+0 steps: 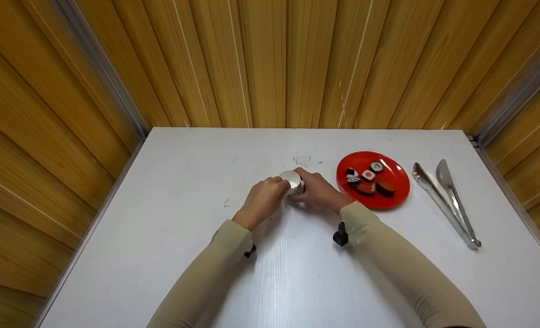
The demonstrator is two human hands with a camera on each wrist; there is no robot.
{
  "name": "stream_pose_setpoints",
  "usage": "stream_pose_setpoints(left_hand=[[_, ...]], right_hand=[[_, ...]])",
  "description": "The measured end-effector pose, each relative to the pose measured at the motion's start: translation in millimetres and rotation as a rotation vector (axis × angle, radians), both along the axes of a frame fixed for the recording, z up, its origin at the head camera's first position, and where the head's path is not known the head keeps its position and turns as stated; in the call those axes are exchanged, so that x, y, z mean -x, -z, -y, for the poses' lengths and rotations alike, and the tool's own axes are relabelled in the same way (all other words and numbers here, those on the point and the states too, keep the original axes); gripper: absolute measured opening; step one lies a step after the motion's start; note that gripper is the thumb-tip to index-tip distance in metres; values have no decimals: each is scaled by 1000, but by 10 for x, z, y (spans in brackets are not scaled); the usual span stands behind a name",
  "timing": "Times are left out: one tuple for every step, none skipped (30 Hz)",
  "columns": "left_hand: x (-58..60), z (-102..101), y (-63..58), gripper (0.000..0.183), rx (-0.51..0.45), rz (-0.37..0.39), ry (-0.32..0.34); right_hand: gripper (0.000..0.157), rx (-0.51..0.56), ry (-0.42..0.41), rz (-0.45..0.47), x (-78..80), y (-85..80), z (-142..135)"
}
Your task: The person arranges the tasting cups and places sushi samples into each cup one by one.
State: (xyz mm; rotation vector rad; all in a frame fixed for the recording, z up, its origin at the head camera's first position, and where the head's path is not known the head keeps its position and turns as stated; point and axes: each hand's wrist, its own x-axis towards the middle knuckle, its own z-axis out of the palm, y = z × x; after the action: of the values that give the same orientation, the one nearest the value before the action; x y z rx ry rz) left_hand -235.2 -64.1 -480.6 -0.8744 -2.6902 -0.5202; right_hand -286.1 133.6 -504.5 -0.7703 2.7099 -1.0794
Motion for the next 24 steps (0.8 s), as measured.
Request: stream_pose_setpoints(left_hand=[[-1,1,-1,14,-1,2,1],[-2,1,-1,14,-2,0,1],[-1,2,-1,14,-4,-2,1],[0,2,0,14,-7,-2,0],[-2,3,-2,14,-11,-1,0],[-1,3,-2,14,-15,3,0],[0,3,-2,13,-19,6,1],[1,4,-6,13,-24,9,1],[4,5,-7,13,-31,9,3],[3,6,-10,13,-35,12,5],[3,7,-11,12,-41,13,8],[4,10,-11,12,-45,14,9],[5,12,-10,12,-48,15,11],[5,14,-10,11,-51,15,13],[7,16,-7,11,-51,13,14],[7,17,-7,11,-50,16,13],[6,18,-5,11,-52,16,12],[5,19,-4,11,-50,15,10],[6,18,-2,11,-49,13,7],[5,18,0,11,-48,7,6],[4,18,1,10,-48,0,6],[2,19,1,10,-51,-3,7],[0,20,1,10,-55,-7,7],[-2,21,0,11,-59,-12,8]], right_hand=[[55,3,-2,1,-1,-1,-1],[55,2,-1,1,-1,-1,-2],[55,0,-1,3,-1,-1,-2],[55,-4,0,5,-1,-2,-2],[55,-7,1,8,0,-3,-2],[56,-12,1,12,1,-4,-2],[56,-16,3,17,2,-5,-3],[56,-19,5,24,3,-7,-2],[57,-22,8,32,4,-10,-2],[57,-23,9,34,5,-11,-2],[57,-25,9,37,7,-14,-1],[57,-29,11,39,8,-16,1],[57,-33,14,41,9,-17,3],[57,-37,16,41,12,-16,7],[58,-40,17,40,14,-15,9],[59,-43,17,40,14,-13,11],[60,-46,17,40,12,-14,15],[62,-47,19,40,10,-12,17],[63,-47,19,41,7,-11,17],[64,-45,19,40,4,-11,17],[65,-43,18,38,2,-9,16],[66,-42,19,38,-1,-7,17],[67,-40,18,37,-3,-6,18],[67,-40,17,35,-4,-4,19]])
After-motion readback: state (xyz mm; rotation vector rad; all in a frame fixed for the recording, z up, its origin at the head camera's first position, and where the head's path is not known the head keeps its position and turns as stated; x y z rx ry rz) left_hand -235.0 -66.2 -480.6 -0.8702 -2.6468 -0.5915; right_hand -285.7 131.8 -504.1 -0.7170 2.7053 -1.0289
